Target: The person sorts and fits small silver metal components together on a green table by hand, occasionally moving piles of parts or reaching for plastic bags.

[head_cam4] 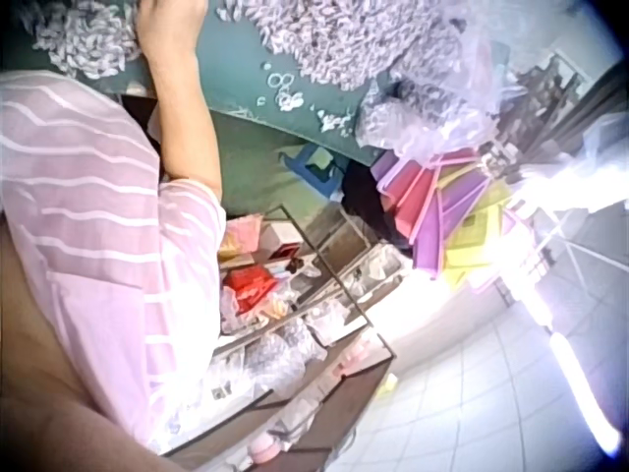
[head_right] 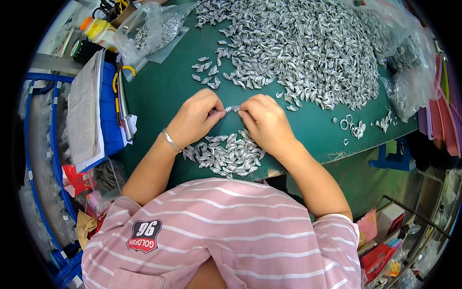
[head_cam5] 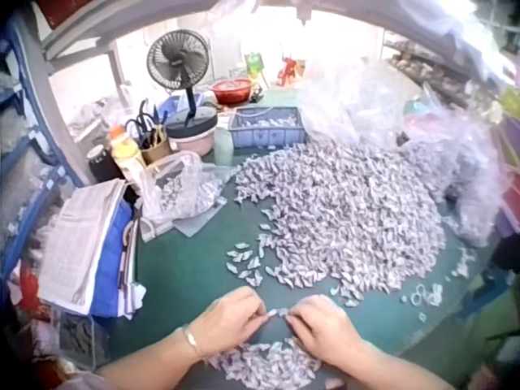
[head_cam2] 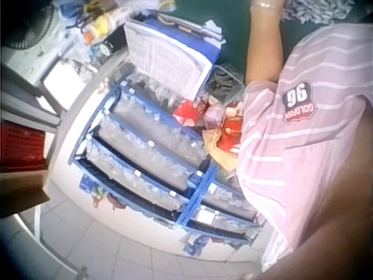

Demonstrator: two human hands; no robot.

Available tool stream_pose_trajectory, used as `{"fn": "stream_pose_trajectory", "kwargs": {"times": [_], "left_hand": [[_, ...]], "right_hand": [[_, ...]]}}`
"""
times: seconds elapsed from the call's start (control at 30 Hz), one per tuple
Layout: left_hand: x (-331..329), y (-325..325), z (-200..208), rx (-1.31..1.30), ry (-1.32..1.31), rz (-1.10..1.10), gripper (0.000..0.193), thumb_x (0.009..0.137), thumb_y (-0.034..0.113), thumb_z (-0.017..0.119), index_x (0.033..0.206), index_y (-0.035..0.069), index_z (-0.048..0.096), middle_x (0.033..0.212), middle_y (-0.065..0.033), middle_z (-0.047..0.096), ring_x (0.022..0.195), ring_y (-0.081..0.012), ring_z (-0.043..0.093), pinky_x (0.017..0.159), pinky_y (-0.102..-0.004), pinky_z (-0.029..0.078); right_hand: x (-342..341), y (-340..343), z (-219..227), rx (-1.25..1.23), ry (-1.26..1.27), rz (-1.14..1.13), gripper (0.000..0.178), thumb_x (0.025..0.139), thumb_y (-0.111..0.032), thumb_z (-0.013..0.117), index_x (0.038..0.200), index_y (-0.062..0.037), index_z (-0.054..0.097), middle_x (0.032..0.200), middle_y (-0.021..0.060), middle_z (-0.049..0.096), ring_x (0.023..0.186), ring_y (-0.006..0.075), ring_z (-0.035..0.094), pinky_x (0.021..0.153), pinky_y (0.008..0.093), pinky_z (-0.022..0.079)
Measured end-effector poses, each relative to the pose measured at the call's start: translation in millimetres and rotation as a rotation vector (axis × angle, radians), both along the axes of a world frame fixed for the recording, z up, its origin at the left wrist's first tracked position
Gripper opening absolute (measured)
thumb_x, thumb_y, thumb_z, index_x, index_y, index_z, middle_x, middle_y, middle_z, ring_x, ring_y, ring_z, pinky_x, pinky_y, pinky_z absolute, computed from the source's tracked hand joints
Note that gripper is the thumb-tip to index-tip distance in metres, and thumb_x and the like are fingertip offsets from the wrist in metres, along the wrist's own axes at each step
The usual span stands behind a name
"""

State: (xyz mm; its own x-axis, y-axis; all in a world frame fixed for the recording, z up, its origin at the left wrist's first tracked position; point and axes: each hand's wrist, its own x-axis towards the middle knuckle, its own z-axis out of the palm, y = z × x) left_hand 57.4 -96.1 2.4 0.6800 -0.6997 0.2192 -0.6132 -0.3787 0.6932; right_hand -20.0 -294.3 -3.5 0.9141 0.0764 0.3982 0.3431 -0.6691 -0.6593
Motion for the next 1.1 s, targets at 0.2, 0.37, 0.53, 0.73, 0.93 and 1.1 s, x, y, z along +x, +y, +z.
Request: {"fn": "stream_pose_trajectory", "kwargs": {"times": [0.2,0.37,0.53,0.73,0.93,1.1], "left_hand": [[-8,15,23,0.037,0.264,-0.145,0.02,0.074,0.0,0.071,0.091,0.003,0.061,0.092,-0.0069,0.058,0.075,-0.0145,0.059,0.066,-0.0262,0.049],[-9,2,11,0.005,-0.054,-0.144,0.034,0.072,0.004,0.072,0.103,0.003,0.058,0.104,-0.0111,0.056,0.097,-0.0249,0.056,0.08,-0.0332,0.049],[-9,13,22,0.058,0.437,-0.267,0.02,0.077,0.002,0.068,0.096,0.001,0.063,0.091,-0.0095,0.06,0.079,-0.0195,0.061,0.068,-0.0298,0.05],[7,-8,20,-0.087,0.111,0.102,0.02,0.079,-0.001,0.064,0.1,0.001,0.065,0.091,-0.0069,0.061,0.073,-0.0136,0.061,0.061,-0.0248,0.048],[15,-9,7,-0.099,-0.065,0.2,0.028,0.081,-0.003,0.062,0.109,0.002,0.063,0.101,-0.0102,0.062,0.077,-0.0183,0.062,0.071,-0.0286,0.051],[15,-10,2,-0.082,-0.034,0.124,0.031,0.081,-0.005,0.062,0.111,0.002,0.062,0.103,-0.0117,0.061,0.079,-0.0199,0.062,0.073,-0.0307,0.051]], "right_hand": [[-7,-14,10,0.347,0.319,-0.121,0.015,0.085,0.0,0.064,0.099,0.0007,0.067,0.09,0.0121,0.067,0.076,0.0234,0.066,0.07,0.029,0.053],[-6,4,7,0.085,0.11,0.097,0.029,0.079,0.01,0.053,0.105,0.0019,0.064,0.103,0.0183,0.062,0.096,0.0342,0.061,0.083,0.0375,0.051],[-11,-2,12,0.059,0.089,0.271,0.034,0.071,0.013,0.053,0.1,0.0001,0.065,0.102,0.0167,0.064,0.096,0.035,0.061,0.083,0.0408,0.051],[29,-6,4,-0.195,-0.066,0.085,0.038,0.074,0.009,0.053,0.11,0.0018,0.061,0.116,0.0182,0.059,0.11,0.0366,0.055,0.096,0.0413,0.045],[14,-17,5,-0.133,0.03,0.08,0.038,0.074,0.012,0.052,0.108,0.0003,0.064,0.117,0.0149,0.061,0.109,0.0338,0.056,0.095,0.0402,0.045],[6,-30,9,-0.015,0.009,-0.083,0.034,0.075,0.012,0.053,0.104,-0.0014,0.065,0.106,0.0149,0.063,0.1,0.0337,0.059,0.088,0.0394,0.048]]}}
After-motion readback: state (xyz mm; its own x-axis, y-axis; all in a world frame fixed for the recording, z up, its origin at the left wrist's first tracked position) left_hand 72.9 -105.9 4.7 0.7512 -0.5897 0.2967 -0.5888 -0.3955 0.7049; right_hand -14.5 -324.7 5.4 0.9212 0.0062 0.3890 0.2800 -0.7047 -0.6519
